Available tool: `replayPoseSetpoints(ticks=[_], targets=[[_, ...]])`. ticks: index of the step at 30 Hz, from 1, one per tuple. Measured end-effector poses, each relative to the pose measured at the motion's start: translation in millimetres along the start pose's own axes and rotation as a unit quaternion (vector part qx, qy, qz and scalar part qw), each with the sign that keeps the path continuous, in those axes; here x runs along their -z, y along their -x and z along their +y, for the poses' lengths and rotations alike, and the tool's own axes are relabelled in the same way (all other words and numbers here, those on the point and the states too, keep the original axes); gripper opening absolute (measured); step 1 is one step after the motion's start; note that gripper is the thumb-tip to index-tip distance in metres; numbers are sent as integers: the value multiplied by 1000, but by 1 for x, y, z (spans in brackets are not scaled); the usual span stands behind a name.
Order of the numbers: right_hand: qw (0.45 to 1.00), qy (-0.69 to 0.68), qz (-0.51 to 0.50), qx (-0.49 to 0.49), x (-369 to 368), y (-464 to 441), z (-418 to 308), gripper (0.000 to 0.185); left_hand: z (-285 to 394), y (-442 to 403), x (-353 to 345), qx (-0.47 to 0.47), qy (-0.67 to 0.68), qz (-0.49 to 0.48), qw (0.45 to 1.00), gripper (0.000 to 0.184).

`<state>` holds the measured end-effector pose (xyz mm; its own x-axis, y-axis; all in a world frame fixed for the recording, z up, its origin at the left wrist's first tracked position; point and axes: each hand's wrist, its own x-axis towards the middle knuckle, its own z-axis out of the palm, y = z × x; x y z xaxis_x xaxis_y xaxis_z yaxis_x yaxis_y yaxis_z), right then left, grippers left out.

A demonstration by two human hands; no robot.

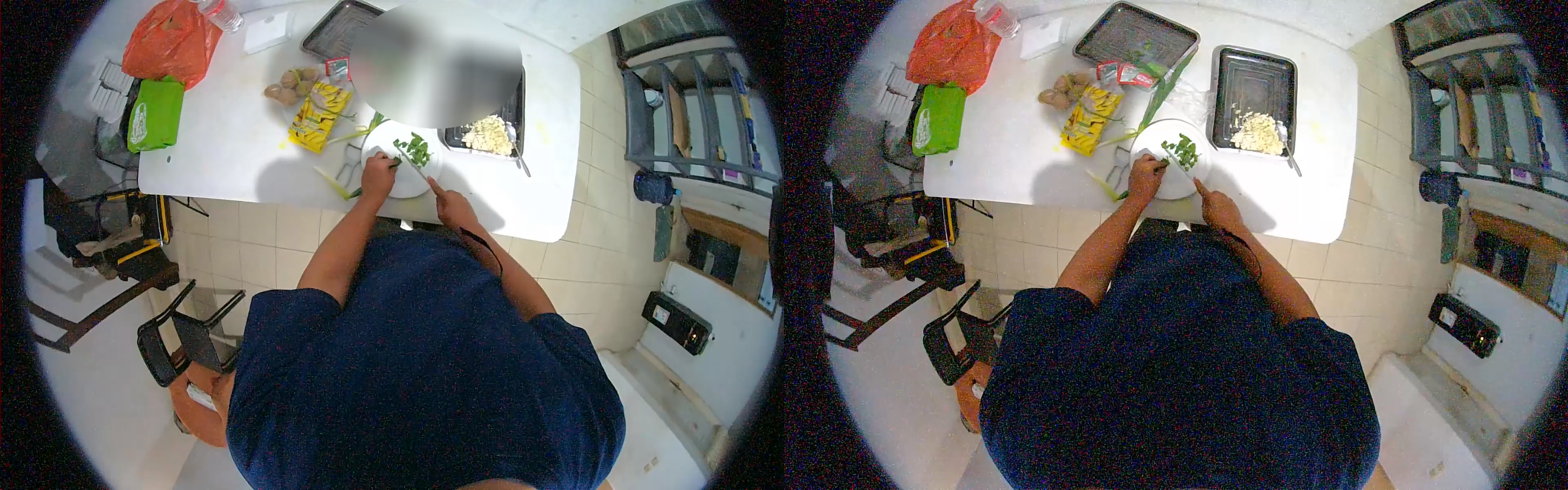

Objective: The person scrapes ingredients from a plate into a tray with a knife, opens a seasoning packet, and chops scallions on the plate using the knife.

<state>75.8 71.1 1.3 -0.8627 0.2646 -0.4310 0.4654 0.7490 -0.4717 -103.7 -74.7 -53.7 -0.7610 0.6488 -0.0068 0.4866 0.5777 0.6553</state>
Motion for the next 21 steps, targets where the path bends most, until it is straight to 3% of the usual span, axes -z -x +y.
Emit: replayPoseSetpoints(ticks=[3, 12, 21], targets=[[998, 21, -53, -20, 19, 8, -9, 65, -3, -3, -2, -7, -31, -25, 999, 12], [995, 47, -90, -9, 21, 5, -11, 70, -3, 2, -6, -2, -38, -3, 999, 11], [998, 29, -40, -44, 10, 23, -5, 64, -1, 4, -4, 3, -7, 20, 1000, 13]])
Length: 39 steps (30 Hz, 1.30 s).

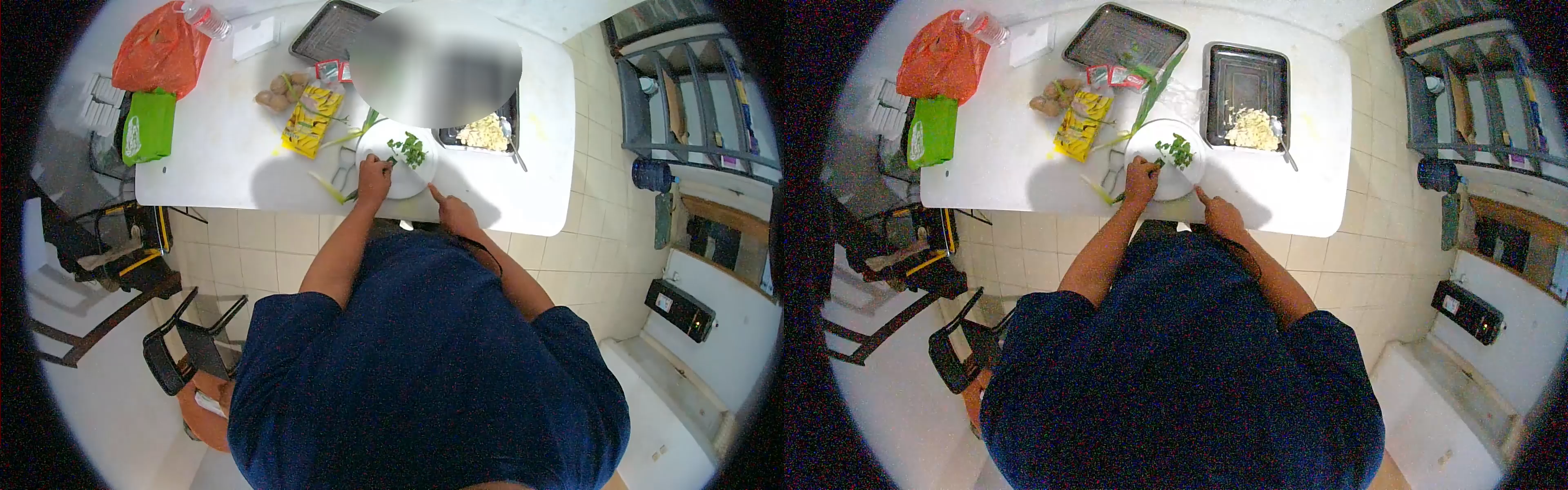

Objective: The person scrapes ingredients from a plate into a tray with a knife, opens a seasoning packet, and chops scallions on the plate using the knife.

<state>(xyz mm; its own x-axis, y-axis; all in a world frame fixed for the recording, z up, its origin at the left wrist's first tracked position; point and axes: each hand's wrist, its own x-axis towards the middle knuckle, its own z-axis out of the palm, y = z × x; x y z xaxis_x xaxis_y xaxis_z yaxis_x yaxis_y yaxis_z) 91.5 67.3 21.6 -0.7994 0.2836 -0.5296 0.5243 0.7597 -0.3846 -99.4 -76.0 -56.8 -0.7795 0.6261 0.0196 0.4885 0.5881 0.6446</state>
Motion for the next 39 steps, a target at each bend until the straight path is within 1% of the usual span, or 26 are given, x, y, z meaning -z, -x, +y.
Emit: replayPoseSetpoints(ticks=[3, 6, 9, 12, 15, 18, 21, 24, 27, 30, 33, 36, 39], targets=[[1000, 2, 4, -12, 1, -1, 3, 64, -4, -3, 0, -8, -24, -43, 999, 15], [999, -21, 7, 25, 5, 4, -6, 63, -4, -3, 0, -10, -23, -64, 998, 16], [999, -23, 20, 39, 9, 5, -15, 65, -2, 2, 3, -34, -30, -65, 997, 19], [1000, 6, 4, 27, 3, -4, -14, 67, 4, 7, 3, -44, -61, -51, 996, 21], [999, 1, 12, 45, -2, -10, -11, 69, 4, 8, 3, -46, -64, -53, 995, 22], [999, 14, 33, 13, -2, -19, -10, 70, -1, 8, 0, -60, -62, -46, 995, 21], [999, 4, 33, 26, -2, -12, -4, 69, -12, 5, -10, -74, -71, -50, 993, 22], [1000, 7, 13, 17, 2, 0, -5, 69, -9, 7, -7, -75, -69, -39, 994, 22], [998, -23, 43, 47, 6, 3, -5, 69, -3, 6, -3, -58, -95, -51, 992, 23], [999, 7, 10, 44, 4, -1, -9, 68, -2, 4, 2, -60, -90, -70, 992, 24], [999, 14, 12, 38, 2, -2, -6, 67, -3, 2, 2, -49, -95, -93, 990, 26], [999, -7, 36, 15, -3, -6, -1, 66, -5, 4, 2, -62, -59, -90, 992, 28], [999, -20, 31, 9, -2, -6, 0, 65, -1, 13, 3, -111, -127, -57, 984, 34]])
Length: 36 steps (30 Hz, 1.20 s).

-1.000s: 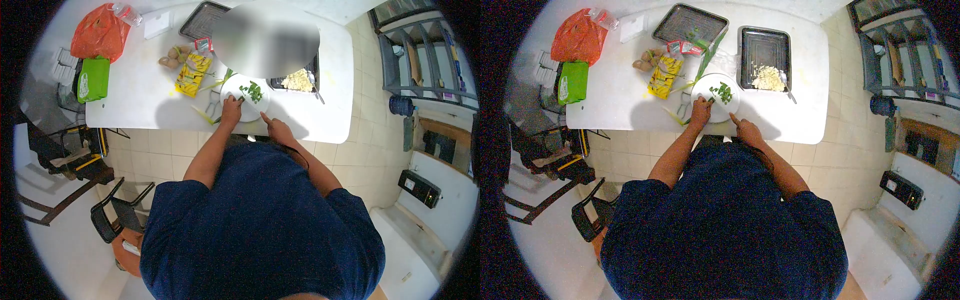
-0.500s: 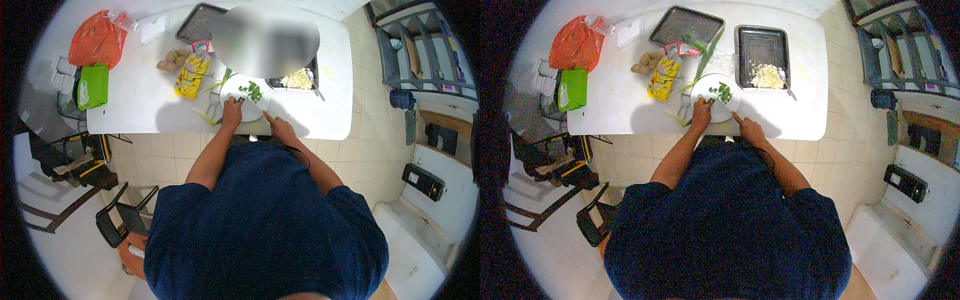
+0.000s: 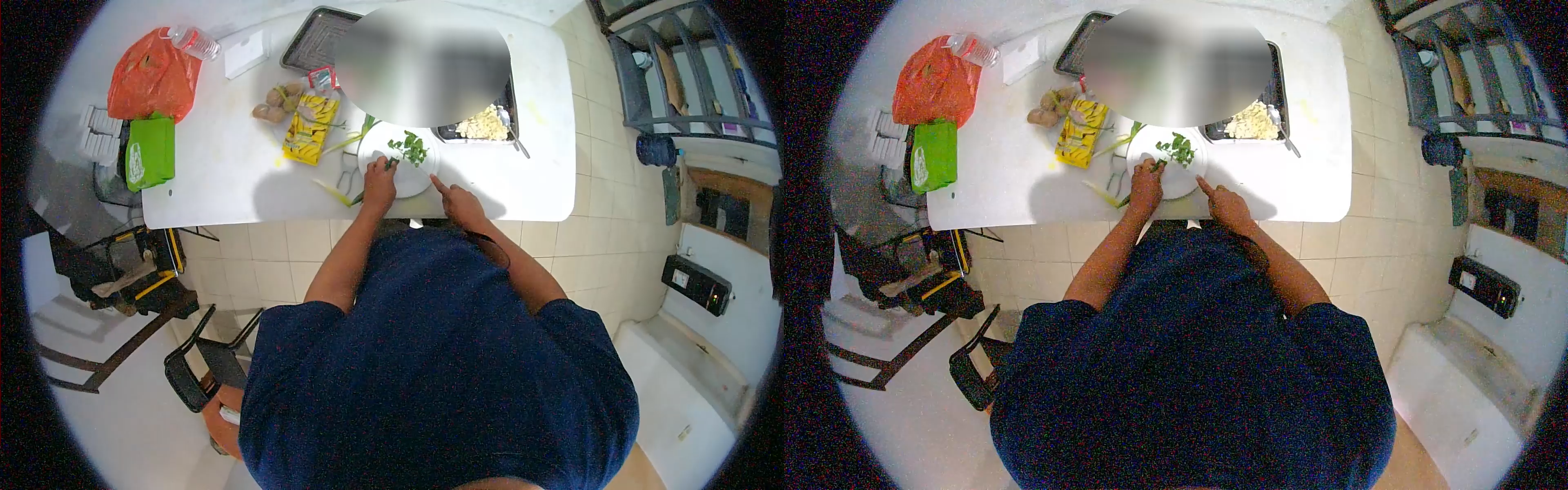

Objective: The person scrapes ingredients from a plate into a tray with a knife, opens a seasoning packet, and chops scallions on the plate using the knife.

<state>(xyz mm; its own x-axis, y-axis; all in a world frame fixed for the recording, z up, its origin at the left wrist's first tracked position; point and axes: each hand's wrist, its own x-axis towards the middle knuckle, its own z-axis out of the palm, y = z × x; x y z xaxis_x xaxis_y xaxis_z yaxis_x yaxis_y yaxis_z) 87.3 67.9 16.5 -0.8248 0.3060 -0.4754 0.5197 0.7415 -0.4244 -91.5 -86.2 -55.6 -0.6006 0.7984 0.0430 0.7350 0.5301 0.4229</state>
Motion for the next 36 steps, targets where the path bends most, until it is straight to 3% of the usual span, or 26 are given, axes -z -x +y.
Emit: replayPoseSetpoints(ticks=[3, 6, 9, 12, 15, 18, 21, 24, 27, 33, 36], targets=[[999, 7, -10, 30, -3, -1, -2, 61, 5, 8, -1, -22, -105, -22, 994, 41], [999, 1, 2, 37, -5, -2, -6, 58, 9, 12, -4, -6, -126, -58, 990, 48], [999, -1, -1, 41, -4, -4, -9, 57, 11, 22, -2, -23, -103, -16, 994, 51], [999, 5, -11, 43, -2, -8, -11, 57, 12, 22, 1, -12, -86, -35, 996, 52], [997, 28, -11, 68, -2, -13, -12, 72, 13, 16, 5, 6, -81, -79, 994, 52], [999, 15, -4, 49, -6, -17, -13, 62, 14, 16, 11, 4, -63, -81, 995, 52], [999, 17, 0, 44, -8, -19, -14, 65, 13, 13, 10, 12, -53, -97, 994, 52], [998, 40, -1, 44, -9, -19, -16, 69, 13, 13, 9, -10, -76, -43, 996, 49], [996, 30, 37, 73, -10, -19, -18, 73, 13, 9, 14, 0, -84, -94, 992, 46], [998, 33, 7, 44, -3, -8, -23, 75, 25, 2, 26, 47, -67, -143, 986, 49], [999, 30, 11, 40, -6, 5, -16, 75, 23, 7, 16, 46, -75, -107, 990, 54]])
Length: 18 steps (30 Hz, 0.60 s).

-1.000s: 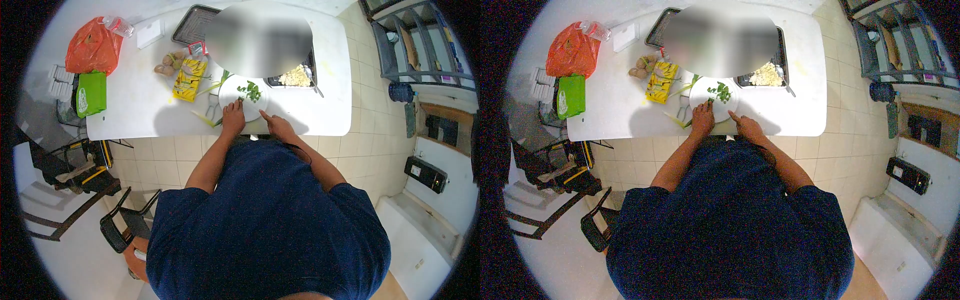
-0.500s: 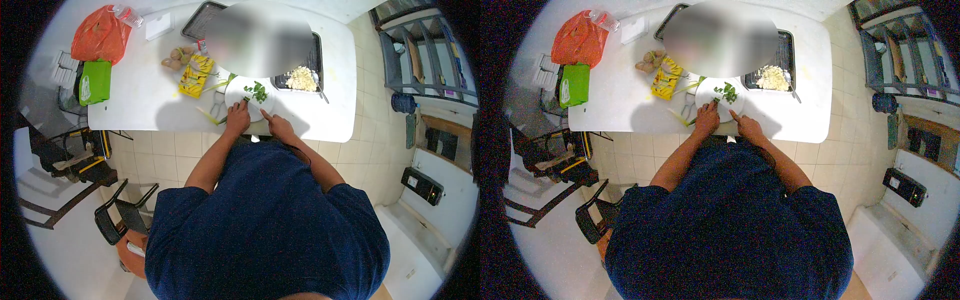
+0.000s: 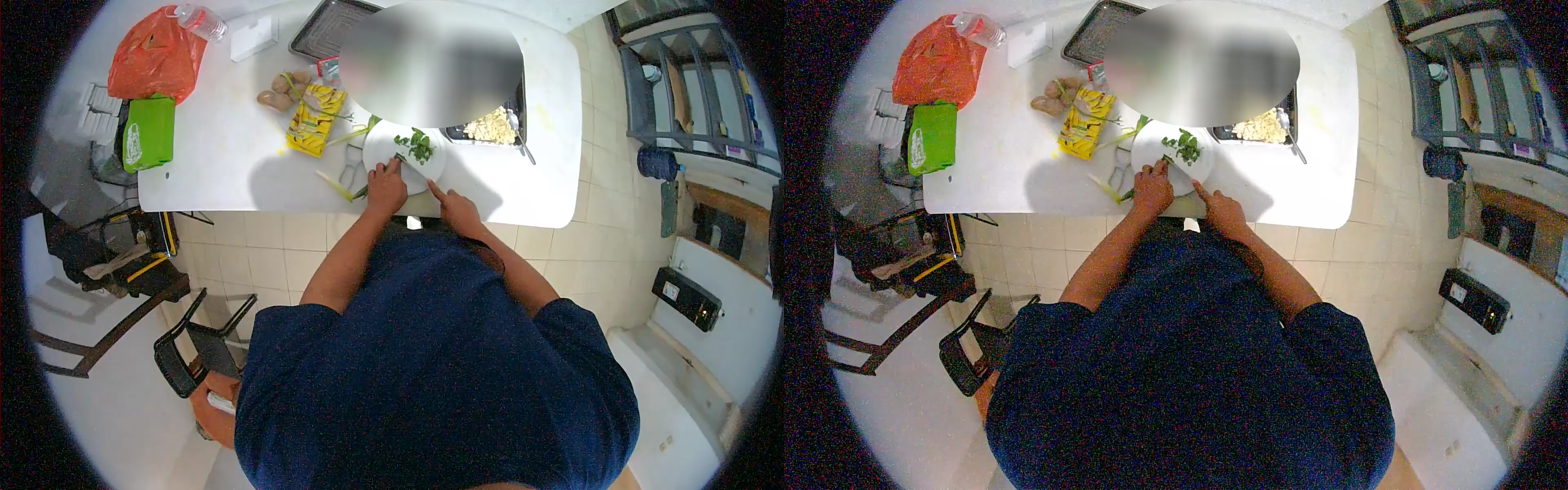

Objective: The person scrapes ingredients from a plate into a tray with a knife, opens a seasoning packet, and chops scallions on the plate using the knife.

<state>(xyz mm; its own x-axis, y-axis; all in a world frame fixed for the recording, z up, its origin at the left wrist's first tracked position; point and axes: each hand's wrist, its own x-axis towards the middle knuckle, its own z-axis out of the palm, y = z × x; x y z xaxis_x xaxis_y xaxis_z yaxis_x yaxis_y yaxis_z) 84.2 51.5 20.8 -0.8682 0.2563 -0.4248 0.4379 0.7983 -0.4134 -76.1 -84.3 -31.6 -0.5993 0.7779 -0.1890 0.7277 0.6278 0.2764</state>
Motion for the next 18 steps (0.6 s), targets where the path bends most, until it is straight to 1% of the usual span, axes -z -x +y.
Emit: replayPoseSetpoints(ticks=[3, 6, 9, 12, 15, 18], targets=[[1000, 7, -25, -17, 3, 8, 5, 73, -3, 2, -3, -12, -15, -7, 1000, 60], [999, 6, -32, -44, 4, 7, 5, 71, -3, 3, -4, -7, 5, -17, 1000, 62], [1000, -13, -10, -17, 1, 1, 4, 69, -4, 4, -4, -9, -2, -25, 1000, 63], [1000, -11, -7, -4, 1, -6, 1, 69, -6, 5, -1, -8, 22, -44, 999, 64], [1000, 3, -23, -8, 3, -13, -4, 69, -8, 7, -2, -29, -10, -27, 999, 67], [1000, -19, -9, 10, 1, -16, 0, 69, -8, 6, -5, -24, -3, -22, 999, 68]])
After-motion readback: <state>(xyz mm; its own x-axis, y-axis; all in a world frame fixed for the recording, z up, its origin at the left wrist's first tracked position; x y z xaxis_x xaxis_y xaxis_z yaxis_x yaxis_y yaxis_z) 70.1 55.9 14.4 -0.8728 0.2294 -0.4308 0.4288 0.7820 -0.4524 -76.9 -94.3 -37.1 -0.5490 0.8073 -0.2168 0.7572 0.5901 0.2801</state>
